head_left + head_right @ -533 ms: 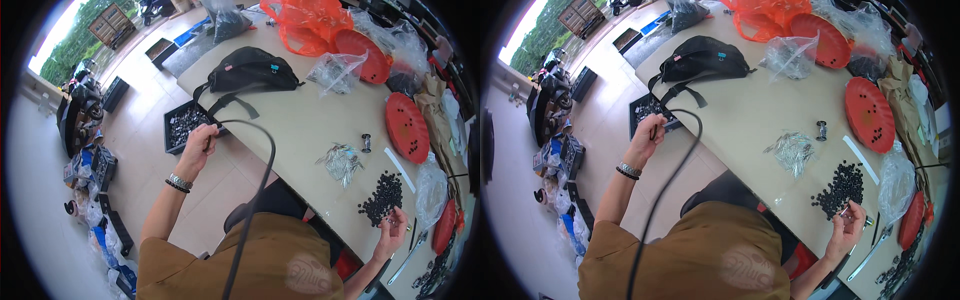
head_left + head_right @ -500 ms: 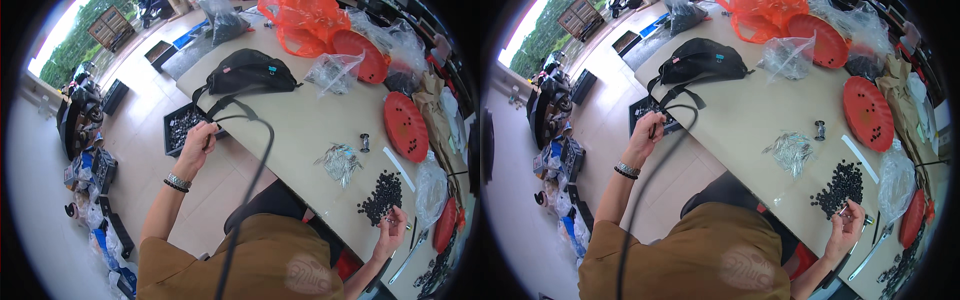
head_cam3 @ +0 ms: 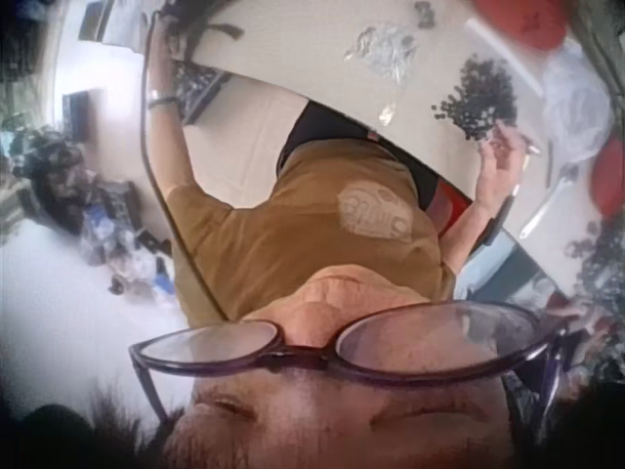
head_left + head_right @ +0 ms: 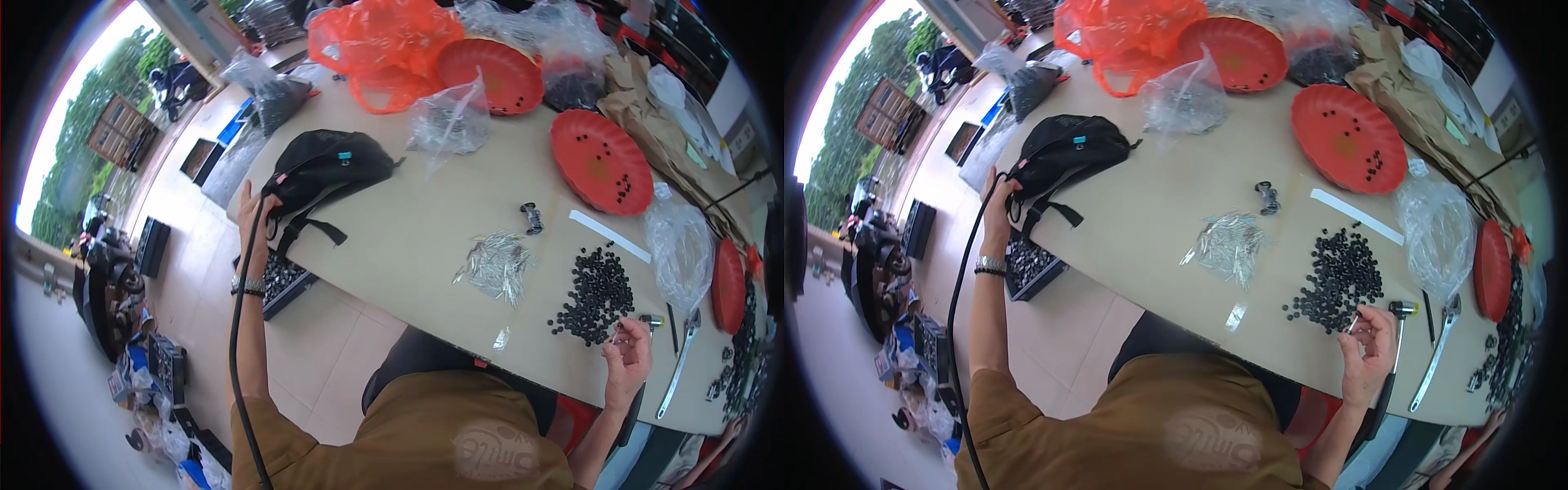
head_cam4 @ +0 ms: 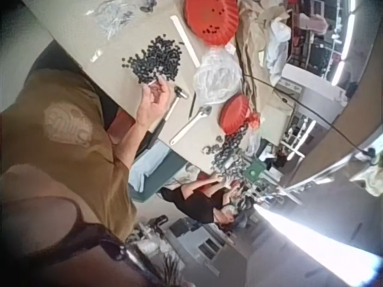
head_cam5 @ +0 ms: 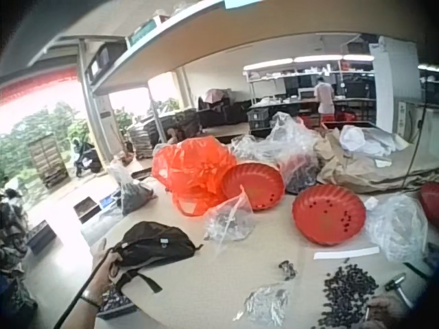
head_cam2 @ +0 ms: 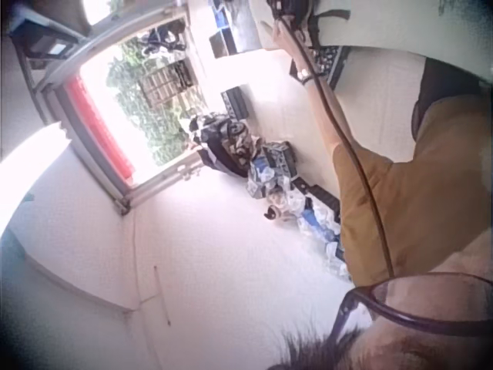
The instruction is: The person assembles metal pins into rubber caps by hand, using a hammer to secure the pins at a workbench.
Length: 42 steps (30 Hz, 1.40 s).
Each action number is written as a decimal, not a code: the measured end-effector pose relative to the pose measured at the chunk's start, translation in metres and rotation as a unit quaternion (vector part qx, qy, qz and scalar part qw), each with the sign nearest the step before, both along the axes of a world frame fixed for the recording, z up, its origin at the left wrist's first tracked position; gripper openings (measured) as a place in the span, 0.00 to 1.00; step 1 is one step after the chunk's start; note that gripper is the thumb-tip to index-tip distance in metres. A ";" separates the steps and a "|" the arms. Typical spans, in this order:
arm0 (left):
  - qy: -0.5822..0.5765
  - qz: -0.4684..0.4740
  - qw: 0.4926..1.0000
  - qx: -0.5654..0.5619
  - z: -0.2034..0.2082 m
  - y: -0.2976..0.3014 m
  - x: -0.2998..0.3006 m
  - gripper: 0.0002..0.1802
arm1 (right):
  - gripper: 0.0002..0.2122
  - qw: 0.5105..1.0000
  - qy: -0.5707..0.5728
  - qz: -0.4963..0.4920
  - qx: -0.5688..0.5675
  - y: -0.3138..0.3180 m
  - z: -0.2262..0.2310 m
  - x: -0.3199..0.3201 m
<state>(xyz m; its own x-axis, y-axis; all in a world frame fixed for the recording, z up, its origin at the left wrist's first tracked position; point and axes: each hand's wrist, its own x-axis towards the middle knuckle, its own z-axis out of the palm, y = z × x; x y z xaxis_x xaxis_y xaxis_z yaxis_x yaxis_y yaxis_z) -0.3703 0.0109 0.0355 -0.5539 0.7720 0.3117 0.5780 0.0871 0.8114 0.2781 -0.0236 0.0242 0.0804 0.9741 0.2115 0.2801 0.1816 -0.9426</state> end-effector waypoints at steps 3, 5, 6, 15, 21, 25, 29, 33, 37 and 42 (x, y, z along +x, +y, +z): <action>-0.205 -0.062 0.974 0.069 -0.011 0.003 -0.002 0.16 | 0.20 1.000 -0.027 -0.001 0.004 0.009 0.008 -0.014; -0.217 -0.089 0.967 0.104 -0.020 0.007 -0.024 0.14 | 0.22 0.999 -0.048 0.017 -0.007 0.014 0.014 -0.017; -0.221 -0.115 0.962 0.110 -0.018 0.009 -0.027 0.14 | 0.22 0.999 -0.053 0.009 -0.007 0.017 0.018 -0.018; -0.282 -0.202 0.931 0.111 -0.031 0.044 -0.041 0.11 | 0.19 0.921 -0.156 0.345 0.088 0.096 0.085 -0.138; -0.255 -0.267 0.926 0.082 -0.024 0.080 -0.017 0.11 | 0.15 0.882 -0.168 0.430 0.096 0.190 0.043 -0.232; -0.234 -0.290 0.925 0.068 -0.019 0.079 0.001 0.13 | 0.16 0.888 -0.174 0.414 0.096 0.214 0.026 -0.242; -0.219 -0.308 0.924 0.054 -0.022 0.079 0.012 0.14 | 0.16 0.926 -0.100 0.269 0.244 0.220 0.041 -0.237; -0.230 -0.293 0.927 0.044 -0.020 0.083 0.018 0.14 | 0.20 0.834 -0.196 0.145 0.494 0.266 0.060 -0.255; -0.231 -0.275 0.933 0.040 -0.028 0.077 0.010 0.15 | 0.22 0.821 -0.266 0.100 0.496 0.320 0.043 -0.298; -0.240 -0.247 0.939 0.024 -0.031 0.079 0.025 0.16 | 0.22 0.803 -0.361 0.059 0.471 0.355 0.041 -0.299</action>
